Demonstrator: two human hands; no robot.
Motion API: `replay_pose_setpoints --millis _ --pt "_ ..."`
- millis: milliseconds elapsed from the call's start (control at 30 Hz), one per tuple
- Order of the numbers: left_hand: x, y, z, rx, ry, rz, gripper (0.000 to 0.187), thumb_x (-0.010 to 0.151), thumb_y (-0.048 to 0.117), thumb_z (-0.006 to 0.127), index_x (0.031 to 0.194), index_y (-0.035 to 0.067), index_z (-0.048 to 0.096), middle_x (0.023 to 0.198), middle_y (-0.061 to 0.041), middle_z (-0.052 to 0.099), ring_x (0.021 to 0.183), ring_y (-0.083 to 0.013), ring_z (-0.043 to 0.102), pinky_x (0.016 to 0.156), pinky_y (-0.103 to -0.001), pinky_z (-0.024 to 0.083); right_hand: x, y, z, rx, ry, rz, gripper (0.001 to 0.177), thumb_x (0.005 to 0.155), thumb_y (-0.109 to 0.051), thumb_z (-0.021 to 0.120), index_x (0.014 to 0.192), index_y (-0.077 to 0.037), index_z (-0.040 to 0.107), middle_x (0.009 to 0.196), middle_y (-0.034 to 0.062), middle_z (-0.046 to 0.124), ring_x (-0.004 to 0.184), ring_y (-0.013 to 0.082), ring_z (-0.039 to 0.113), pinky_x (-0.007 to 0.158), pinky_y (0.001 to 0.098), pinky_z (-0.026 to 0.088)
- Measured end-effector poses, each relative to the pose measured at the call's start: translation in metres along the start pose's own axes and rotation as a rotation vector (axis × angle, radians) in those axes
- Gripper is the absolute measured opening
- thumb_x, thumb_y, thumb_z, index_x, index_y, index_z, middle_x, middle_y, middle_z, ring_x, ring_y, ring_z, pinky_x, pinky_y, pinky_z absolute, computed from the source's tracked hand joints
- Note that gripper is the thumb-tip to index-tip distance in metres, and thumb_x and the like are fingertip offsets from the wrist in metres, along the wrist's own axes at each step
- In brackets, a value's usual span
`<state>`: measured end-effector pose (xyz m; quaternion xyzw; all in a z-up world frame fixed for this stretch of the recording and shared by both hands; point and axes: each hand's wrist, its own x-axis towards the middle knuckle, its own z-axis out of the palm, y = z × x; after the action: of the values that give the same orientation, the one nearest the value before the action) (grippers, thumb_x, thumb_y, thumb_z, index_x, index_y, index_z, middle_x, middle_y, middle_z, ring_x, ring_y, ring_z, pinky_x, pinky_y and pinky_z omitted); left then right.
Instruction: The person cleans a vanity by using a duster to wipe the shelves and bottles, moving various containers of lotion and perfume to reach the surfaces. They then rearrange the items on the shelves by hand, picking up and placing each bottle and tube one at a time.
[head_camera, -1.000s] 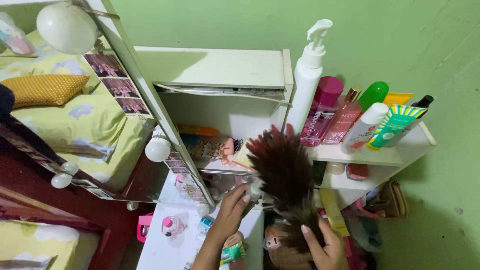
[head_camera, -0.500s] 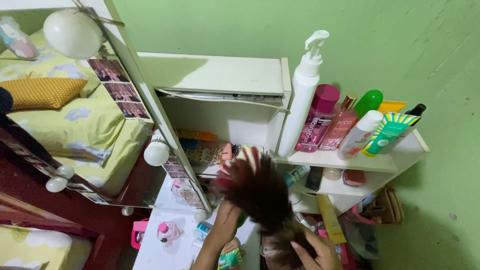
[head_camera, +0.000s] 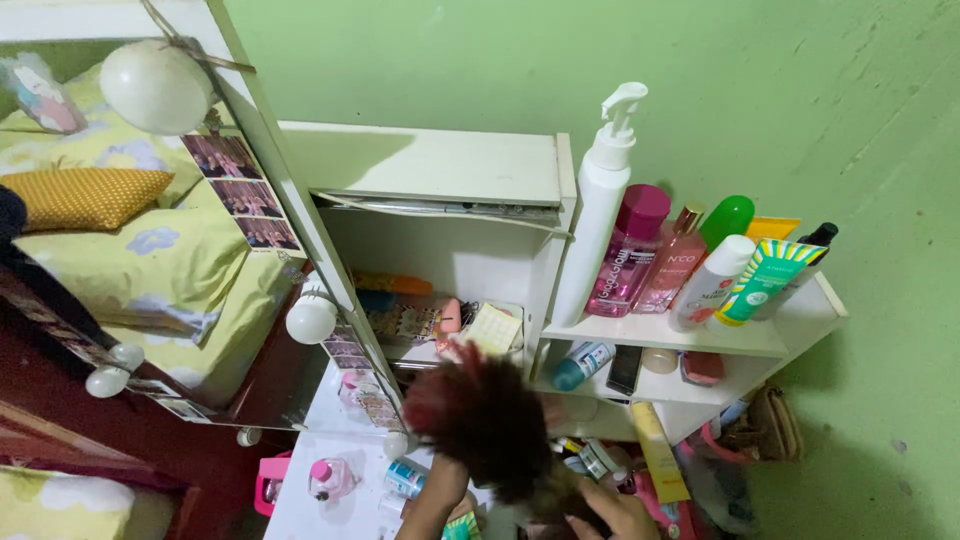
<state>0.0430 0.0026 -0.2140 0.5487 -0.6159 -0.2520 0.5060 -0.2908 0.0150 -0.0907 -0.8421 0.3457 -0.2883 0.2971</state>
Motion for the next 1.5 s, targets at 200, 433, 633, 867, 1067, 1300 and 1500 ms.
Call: replay_pose_setpoints --millis 200,433,633,867,1067,1300,1500 --pt "0.001 0.017 0.001 0.014 0.002 0.055 0.045 0.096 0.005 0.049 0.139 0.005 0.058 0.14 -0.021 0.06 0.131 -0.0393 0.055 0.112 -0.04 0.043 -0.001 -0.005 -0.001 0.008 0.096 0.069 0.061 0.082 -0.016 0.08 0.139 -0.008 0.059 0.127 0.0207 0.075 0.121 0.0289 0.072 0.102 0.0387 0.053" --pt "0.007 0.046 -0.008 0.006 0.071 0.151 0.039 0.094 0.006 0.047 0.127 0.002 0.067 0.13 -0.019 0.068 0.122 -0.0347 0.062 0.106 -0.039 0.048 -0.01 0.015 0.008 0.078 0.134 0.087 0.058 0.081 -0.014 0.079 0.135 -0.006 0.06 0.121 0.0236 0.076 0.115 0.0317 0.076 0.1 0.0407 0.057" --pt "0.008 0.056 -0.005 -0.408 0.131 -0.257 0.029 0.099 0.014 0.051 0.122 0.002 0.065 0.106 -0.014 0.067 0.096 -0.029 0.059 0.082 -0.039 0.048 -0.012 0.032 0.018 -0.003 0.227 -0.059 0.06 0.078 -0.009 0.08 0.134 -0.002 0.061 0.118 0.0255 0.075 0.112 0.0361 0.075 0.098 0.0436 0.056" --pt "0.009 0.059 -0.006 -0.354 0.12 -0.212 0.038 0.096 0.011 0.044 0.125 0.003 0.066 0.113 -0.011 0.074 0.102 -0.0234 0.067 0.09 -0.035 0.057 -0.01 0.027 0.017 0.009 0.179 0.018 0.058 0.081 -0.017 0.081 0.135 -0.008 0.062 0.121 0.021 0.076 0.113 0.0296 0.077 0.096 0.0396 0.058" --pt "0.016 0.096 -0.012 -0.016 0.2 0.001 0.036 0.087 0.006 0.06 0.122 0.001 0.069 0.123 -0.016 0.071 0.114 -0.0278 0.066 0.101 -0.035 0.052 -0.011 0.043 0.02 0.017 0.109 0.039 0.063 0.084 -0.018 0.08 0.14 -0.006 0.056 0.133 0.0249 0.068 0.127 0.0337 0.066 0.104 0.0414 0.049" --pt "0.024 0.131 -0.015 -0.604 0.193 -0.301 0.042 0.093 0.011 0.056 0.133 0.004 0.062 0.13 -0.01 0.068 0.117 -0.0227 0.065 0.101 -0.036 0.053 0.004 0.003 0.013 -0.059 0.18 -0.108 0.062 0.079 -0.016 0.082 0.136 -0.004 0.062 0.124 0.0218 0.073 0.124 0.0375 0.066 0.106 0.0438 0.043" --pt "0.031 0.144 -0.017 -1.118 0.156 -0.351 0.049 0.1 0.025 0.049 0.141 -0.002 0.056 0.135 -0.012 0.064 0.121 -0.0247 0.061 0.105 -0.038 0.049 0.008 -0.026 0.012 0.178 0.156 0.22 0.055 0.081 -0.011 0.079 0.133 -0.004 0.064 0.12 0.0197 0.074 0.118 0.0313 0.072 0.102 0.0377 0.051"
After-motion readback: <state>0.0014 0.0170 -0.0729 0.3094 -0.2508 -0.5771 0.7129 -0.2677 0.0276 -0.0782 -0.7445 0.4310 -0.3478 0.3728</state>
